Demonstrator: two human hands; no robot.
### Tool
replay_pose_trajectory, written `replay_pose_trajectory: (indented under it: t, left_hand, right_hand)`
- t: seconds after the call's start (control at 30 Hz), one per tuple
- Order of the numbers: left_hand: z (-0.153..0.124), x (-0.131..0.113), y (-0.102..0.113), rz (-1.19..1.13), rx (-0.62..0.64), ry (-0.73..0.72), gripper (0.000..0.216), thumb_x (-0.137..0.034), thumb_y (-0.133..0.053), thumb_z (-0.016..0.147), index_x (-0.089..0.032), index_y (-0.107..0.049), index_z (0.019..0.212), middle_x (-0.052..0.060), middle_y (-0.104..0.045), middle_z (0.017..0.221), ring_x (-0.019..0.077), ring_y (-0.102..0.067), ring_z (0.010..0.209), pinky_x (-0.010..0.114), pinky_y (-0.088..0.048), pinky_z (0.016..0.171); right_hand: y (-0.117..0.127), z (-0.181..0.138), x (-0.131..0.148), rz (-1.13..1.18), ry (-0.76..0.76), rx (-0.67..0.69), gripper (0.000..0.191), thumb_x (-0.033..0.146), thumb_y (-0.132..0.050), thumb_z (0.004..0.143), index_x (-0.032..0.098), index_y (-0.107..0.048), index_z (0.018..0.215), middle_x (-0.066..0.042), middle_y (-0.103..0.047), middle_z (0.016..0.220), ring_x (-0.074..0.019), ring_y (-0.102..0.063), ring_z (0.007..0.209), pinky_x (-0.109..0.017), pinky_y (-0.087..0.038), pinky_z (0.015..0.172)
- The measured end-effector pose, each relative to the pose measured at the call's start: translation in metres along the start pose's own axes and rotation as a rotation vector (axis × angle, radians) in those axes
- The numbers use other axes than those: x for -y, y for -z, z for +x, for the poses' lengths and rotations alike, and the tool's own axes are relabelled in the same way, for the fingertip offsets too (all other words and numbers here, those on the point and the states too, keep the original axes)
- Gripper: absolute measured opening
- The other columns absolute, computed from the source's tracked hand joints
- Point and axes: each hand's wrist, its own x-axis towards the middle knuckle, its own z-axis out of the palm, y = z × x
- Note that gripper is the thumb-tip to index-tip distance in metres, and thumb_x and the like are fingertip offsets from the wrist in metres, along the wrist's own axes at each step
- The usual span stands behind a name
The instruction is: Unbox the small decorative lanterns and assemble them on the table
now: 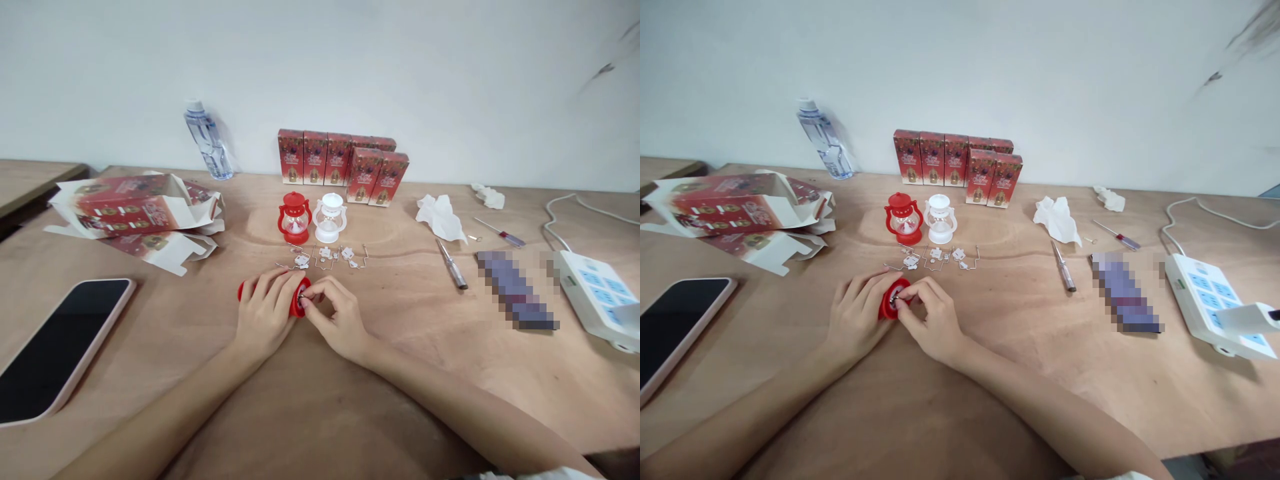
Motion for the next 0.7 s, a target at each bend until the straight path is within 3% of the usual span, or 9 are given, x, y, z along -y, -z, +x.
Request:
replay_pose_trajectory:
  t: [0.2, 0.33, 0.5, 0.57, 0.7]
  left_hand:
    - [-0.001, 0.002, -0.001, -0.005, 0.009, 0.022, 0.027, -0.020, -0.049, 0.088, -0.014, -0.052, 0.114, 0.009, -0.071, 0.099, 0.0244, -0.063, 0.096, 0.035, -0.040, 0.076]
    - [-0.002, 0.005, 0.000, 0.017, 0.013, 0.019, 0.030, -0.016, -0.049, 0.086, -0.014, -0.052, 0.115, 0.010, -0.071, 0.099, 0.0247, -0.063, 0.096, 0.035, -0.039, 0.076]
    - [0.004, 0.012, 0.004, 0.078, -0.048, -0.024, 0.035, -0.017, -0.048, 0.087, -0.016, -0.050, 0.122, 0.009, -0.072, 0.099, 0.0247, -0.064, 0.095, 0.036, -0.039, 0.077]
    - [0.011, 0.015, 0.009, 0.124, -0.103, -0.077, 0.033, -0.015, -0.049, 0.087, -0.017, -0.052, 0.120, 0.008, -0.072, 0.100, 0.0247, -0.065, 0.096, 0.037, -0.039, 0.081]
    - [0.026, 0.017, 0.022, 0.184, -0.160, -0.374, 0.024, -0.011, -0.055, 0.085, -0.023, -0.061, 0.105, 0.002, -0.072, 0.103, 0.0208, -0.065, 0.099, 0.035, -0.040, 0.088]
  right_hand:
    - [-0.004, 0.001, -0.007, 0.324, -0.298, -0.137, 0.009, 0.026, -0.058, 0.079, 0.020, -0.057, 0.071, -0.002, -0.057, 0.087, -0.0137, -0.057, 0.081, -0.029, -0.048, 0.076]
    - [-0.006, 0.006, -0.013, 0.649, -0.554, -0.240, 0.018, 0.030, -0.057, 0.074, 0.020, -0.048, 0.063, -0.001, -0.058, 0.079, -0.0130, -0.058, 0.068, -0.029, -0.051, 0.067]
    - [-0.005, 0.008, -0.003, 1.013, -0.965, -0.136, 0.011, 0.022, -0.047, 0.078, 0.020, -0.050, 0.067, -0.004, -0.061, 0.067, -0.0131, -0.059, 0.059, -0.026, -0.052, 0.058]
    - [-0.006, 0.008, 0.003, 1.107, -1.147, -0.055, 0.020, 0.020, -0.040, 0.083, 0.017, -0.054, 0.069, -0.006, -0.062, 0.067, -0.0124, -0.059, 0.058, -0.024, -0.053, 0.058]
    - [-0.011, 0.007, 0.011, 1.130, -1.246, 0.062, 0.035, 0.024, -0.032, 0.091, 0.014, -0.060, 0.072, -0.007, -0.061, 0.067, -0.0113, -0.060, 0.057, -0.023, -0.054, 0.057]
